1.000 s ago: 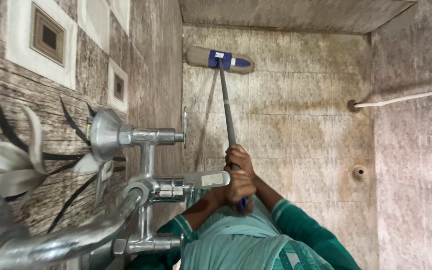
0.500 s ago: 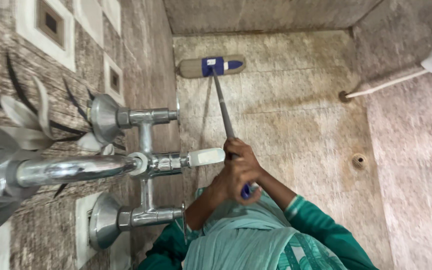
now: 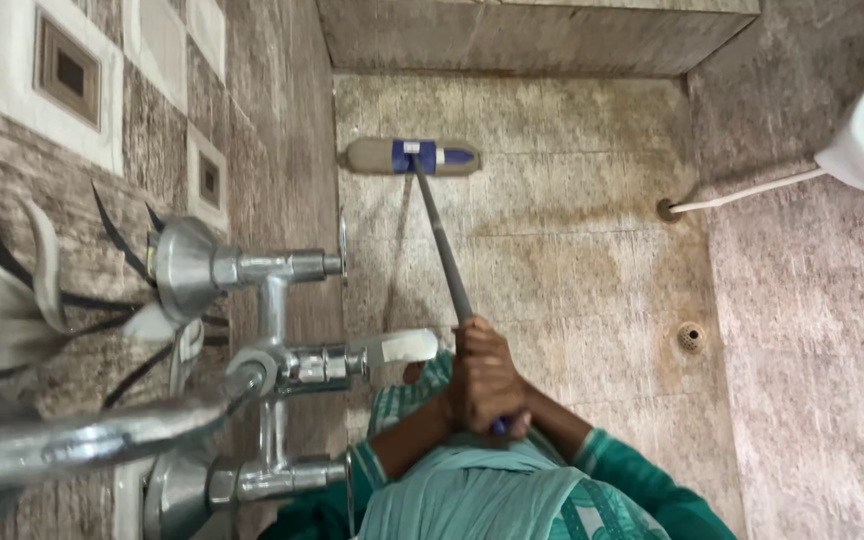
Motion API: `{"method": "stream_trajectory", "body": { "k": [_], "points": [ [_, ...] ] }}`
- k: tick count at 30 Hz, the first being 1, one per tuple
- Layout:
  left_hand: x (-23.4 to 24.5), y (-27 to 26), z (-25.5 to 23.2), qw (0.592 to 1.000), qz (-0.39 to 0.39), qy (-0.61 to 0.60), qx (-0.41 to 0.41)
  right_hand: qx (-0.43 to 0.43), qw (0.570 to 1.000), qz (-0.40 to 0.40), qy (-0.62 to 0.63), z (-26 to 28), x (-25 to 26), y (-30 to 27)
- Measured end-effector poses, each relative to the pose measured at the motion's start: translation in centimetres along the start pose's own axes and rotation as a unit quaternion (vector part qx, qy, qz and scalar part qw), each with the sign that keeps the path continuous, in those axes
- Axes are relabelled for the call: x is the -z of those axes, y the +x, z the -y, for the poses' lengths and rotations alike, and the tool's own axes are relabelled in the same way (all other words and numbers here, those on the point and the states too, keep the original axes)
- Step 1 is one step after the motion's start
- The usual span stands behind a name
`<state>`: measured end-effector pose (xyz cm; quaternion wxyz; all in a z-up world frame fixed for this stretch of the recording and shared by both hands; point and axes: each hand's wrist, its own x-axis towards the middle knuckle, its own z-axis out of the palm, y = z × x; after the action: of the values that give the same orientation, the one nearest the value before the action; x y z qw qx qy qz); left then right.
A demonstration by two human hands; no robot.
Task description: The person mops the tiled floor of a bathroom using a long-handled flat mop, moving it across the surface by hand.
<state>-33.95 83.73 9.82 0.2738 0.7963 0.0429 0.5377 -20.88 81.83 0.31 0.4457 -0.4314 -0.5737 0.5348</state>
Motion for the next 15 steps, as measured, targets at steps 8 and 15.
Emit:
{"method": "stream_trajectory", "body": {
  "k": [8,15],
  "points": [
    [0.4,-0.3,8.5,0.993,-0.051,0.062,0.090,0.132,0.977,0.012,-0.167,-2.3,4.3,9.5],
    [-3.3,-5.4,1.3,0.991,-0.098,0.066,0.068,0.114,0.981,0.014,-0.155,-2.9,1.2,1.5]
  ]
}}
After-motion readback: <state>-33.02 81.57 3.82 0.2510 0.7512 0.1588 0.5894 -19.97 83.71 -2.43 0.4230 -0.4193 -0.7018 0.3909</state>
